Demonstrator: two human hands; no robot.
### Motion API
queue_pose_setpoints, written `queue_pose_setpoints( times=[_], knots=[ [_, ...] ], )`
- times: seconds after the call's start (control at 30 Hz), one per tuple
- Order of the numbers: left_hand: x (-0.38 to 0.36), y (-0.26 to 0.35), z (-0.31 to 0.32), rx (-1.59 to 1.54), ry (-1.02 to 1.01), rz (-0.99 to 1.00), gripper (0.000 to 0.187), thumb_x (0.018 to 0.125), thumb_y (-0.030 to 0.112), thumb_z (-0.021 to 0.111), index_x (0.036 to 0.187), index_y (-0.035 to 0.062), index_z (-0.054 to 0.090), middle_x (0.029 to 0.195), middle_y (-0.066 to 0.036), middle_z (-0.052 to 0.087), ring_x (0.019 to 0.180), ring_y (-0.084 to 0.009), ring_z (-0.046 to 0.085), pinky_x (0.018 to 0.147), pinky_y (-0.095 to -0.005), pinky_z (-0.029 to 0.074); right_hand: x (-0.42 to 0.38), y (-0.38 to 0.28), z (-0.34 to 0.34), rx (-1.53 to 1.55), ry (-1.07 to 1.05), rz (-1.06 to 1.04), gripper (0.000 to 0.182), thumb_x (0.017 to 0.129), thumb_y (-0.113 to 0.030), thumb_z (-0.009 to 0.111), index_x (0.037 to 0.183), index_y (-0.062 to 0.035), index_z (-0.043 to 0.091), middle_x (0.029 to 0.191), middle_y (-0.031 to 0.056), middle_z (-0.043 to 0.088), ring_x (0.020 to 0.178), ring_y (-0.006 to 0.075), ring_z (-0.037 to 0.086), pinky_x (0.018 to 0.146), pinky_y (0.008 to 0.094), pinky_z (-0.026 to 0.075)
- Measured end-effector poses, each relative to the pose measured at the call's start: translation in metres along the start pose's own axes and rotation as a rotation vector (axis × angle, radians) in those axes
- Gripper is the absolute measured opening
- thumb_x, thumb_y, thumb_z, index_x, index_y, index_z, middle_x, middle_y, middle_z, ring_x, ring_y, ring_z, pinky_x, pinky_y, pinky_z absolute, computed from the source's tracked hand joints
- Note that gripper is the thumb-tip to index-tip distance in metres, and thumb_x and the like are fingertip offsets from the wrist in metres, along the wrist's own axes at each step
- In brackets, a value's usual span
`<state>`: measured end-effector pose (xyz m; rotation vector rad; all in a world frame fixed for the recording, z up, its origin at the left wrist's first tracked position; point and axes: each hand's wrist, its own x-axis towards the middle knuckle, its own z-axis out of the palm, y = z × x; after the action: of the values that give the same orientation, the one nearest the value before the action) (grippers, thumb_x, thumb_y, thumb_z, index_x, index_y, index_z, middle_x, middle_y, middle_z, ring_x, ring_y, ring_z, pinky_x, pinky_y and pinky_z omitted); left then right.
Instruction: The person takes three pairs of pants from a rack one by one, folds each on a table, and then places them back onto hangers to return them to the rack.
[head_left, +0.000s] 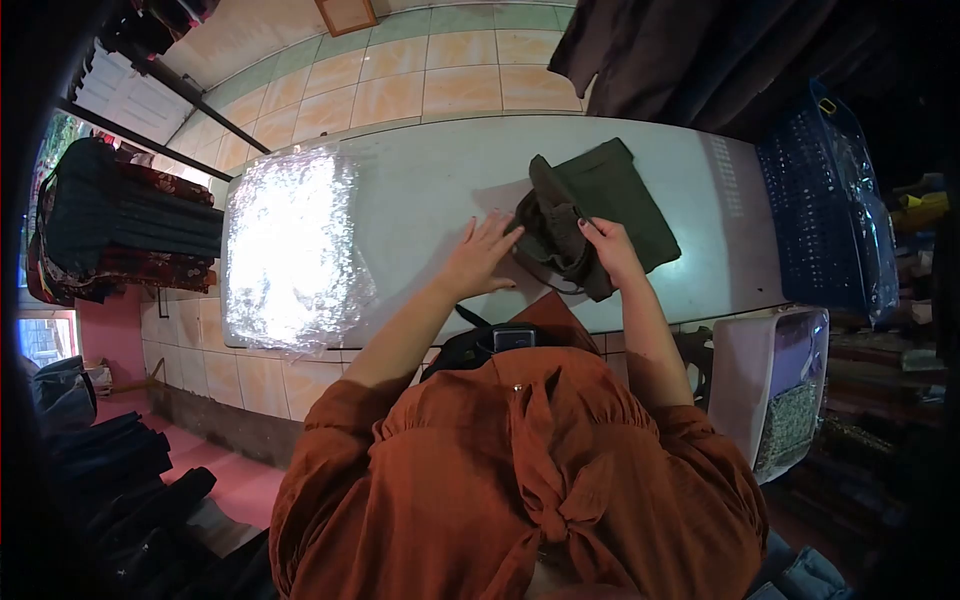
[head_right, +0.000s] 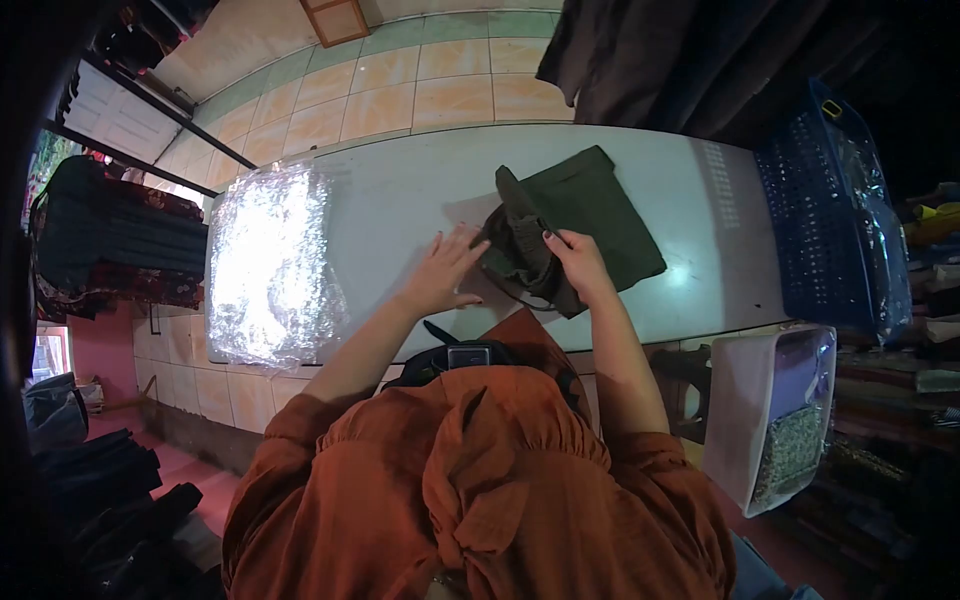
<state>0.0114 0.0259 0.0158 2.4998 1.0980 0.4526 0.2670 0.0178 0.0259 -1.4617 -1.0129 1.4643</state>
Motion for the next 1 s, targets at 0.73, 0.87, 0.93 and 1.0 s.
queue_pose_setpoints(
  times=[0.73, 0.87, 0.93, 1.0],
  knots=[
    [-0.049, 0.058, 0.045, -0.608, 0.005, -0.393, 0.034, 0.078, 0.011, 0.056, 0.110, 0.0013, 0.050, 0.098, -0.015, 0.062, 0.090, -0.0308, 0.059, 0.081, -0.0349, 0.045, -0.055, 0.051, -0.120, -0.796, 0.205, -0.157, 0.035, 0.085, -0.010, 0.049, 0.118, -0.0204, 0.055, 0.088, 0.0179, 0.063, 0.080, 0.0370, 0.060, 0.071, 0.0397, 0.048],
    [-0.089, 0.045, 0.056, -0.803, -0.236, -0.667, 0.029, 0.084, 0.016, 0.053, 0.107, -0.0023, 0.053, 0.094, -0.009, 0.062, 0.081, -0.0166, 0.059, 0.072, -0.0316, 0.049, -0.097, 0.088, -0.118, -0.593, 0.055, -0.323, 0.034, 0.087, -0.005, 0.050, 0.121, -0.0100, 0.053, 0.110, 0.0153, 0.060, 0.101, 0.0229, 0.058, 0.087, 0.0293, 0.042],
    [-0.113, 0.033, 0.072, -0.793, -0.280, -0.688, 0.029, 0.084, 0.015, 0.052, 0.107, -0.0021, 0.053, 0.093, -0.010, 0.062, 0.080, -0.0165, 0.059, 0.070, -0.0311, 0.049, -0.124, 0.093, -0.110, -0.525, 0.002, -0.268, 0.034, 0.087, -0.005, 0.049, 0.121, -0.0084, 0.052, 0.113, 0.0129, 0.059, 0.104, 0.0204, 0.056, 0.089, 0.0288, 0.041],
    [-0.138, 0.035, 0.075, -0.787, -0.325, -0.724, 0.028, 0.084, 0.015, 0.052, 0.107, -0.0019, 0.053, 0.092, -0.010, 0.062, 0.079, -0.0163, 0.059, 0.068, -0.0306, 0.050, -0.144, 0.115, -0.102, -0.307, -0.100, -0.136, 0.033, 0.088, -0.004, 0.047, 0.121, -0.0048, 0.052, 0.118, 0.0072, 0.056, 0.108, 0.0154, 0.050, 0.092, 0.0273, 0.038]
  ],
)
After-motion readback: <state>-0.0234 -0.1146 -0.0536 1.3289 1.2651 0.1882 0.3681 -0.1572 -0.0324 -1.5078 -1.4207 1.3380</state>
